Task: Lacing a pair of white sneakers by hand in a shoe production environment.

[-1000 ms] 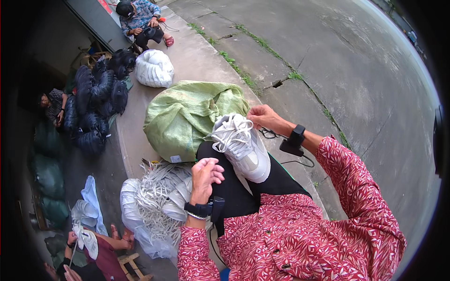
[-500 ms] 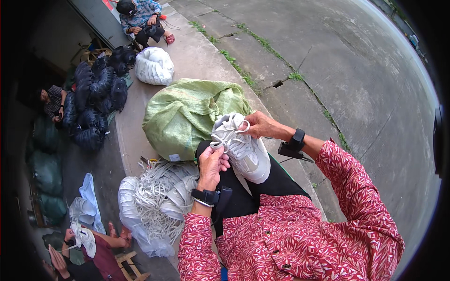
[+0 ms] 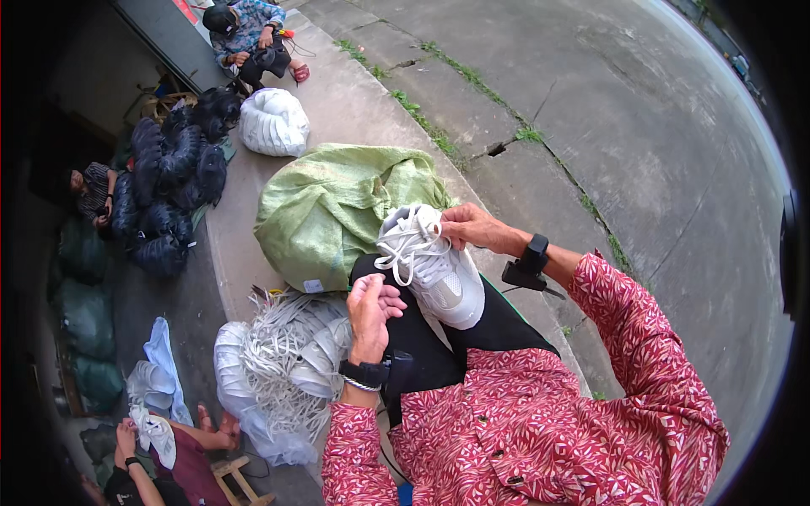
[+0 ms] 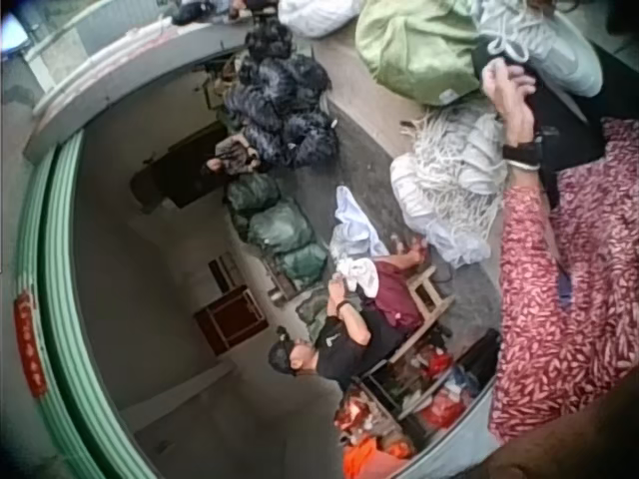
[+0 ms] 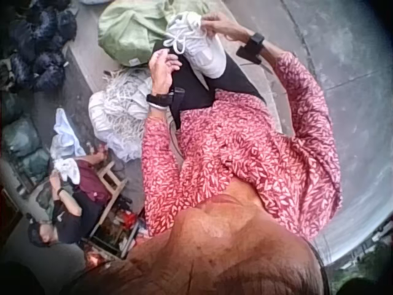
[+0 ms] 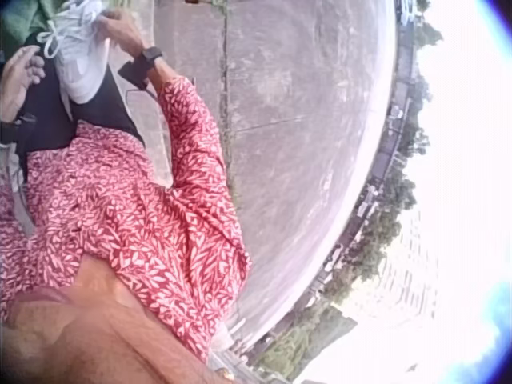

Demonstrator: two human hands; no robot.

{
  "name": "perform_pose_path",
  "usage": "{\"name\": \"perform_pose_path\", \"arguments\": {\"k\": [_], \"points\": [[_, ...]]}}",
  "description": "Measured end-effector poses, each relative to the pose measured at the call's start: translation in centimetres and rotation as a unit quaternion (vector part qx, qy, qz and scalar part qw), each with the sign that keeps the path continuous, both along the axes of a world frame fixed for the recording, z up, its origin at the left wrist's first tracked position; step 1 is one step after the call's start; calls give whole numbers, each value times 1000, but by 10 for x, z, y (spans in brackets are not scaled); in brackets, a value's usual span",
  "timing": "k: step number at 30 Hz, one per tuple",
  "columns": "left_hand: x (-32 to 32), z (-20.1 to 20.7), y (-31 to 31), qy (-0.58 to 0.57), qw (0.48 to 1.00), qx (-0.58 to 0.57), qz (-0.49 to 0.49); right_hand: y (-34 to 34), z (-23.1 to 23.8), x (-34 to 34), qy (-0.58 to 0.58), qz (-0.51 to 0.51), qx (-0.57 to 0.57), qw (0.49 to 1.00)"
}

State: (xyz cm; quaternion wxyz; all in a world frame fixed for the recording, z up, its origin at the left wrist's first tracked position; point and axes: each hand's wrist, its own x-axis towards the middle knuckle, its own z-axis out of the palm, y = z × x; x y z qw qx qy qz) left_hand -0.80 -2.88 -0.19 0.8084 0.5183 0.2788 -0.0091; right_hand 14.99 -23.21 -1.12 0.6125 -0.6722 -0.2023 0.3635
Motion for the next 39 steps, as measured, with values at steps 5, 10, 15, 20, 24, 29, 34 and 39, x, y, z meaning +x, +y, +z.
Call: {"name": "perform_pose_path", "arguments": {"k": [5, 10, 15, 20, 24, 29, 34, 39], "points": [[19, 4, 3, -9, 998, 57, 24, -1, -2, -2, 3, -14, 13, 1000], [19, -3, 5, -18, 983, 176, -46, 1, -3, -3, 11, -22, 15, 1000], [8, 9, -3, -22, 993, 85, -82, -5, -6, 0, 17, -16, 31, 999], [3, 5, 5, -2, 998, 57, -28, -2, -2, -3, 24, -26, 30, 999], [8, 2, 4, 26, 998, 48, -26, -3, -2, -2, 24, -29, 19, 999], [18, 1, -4, 41, 994, 28, -93, -2, 8, -6, 19, -29, -2, 999], [17, -7, 1, 0, 995, 17, -99, -1, 0, -4, -4, -9, -11, 1000], [7, -9, 10, -7, 997, -19, -72, -5, 7, 2, 13, 6, -29, 999]]}}
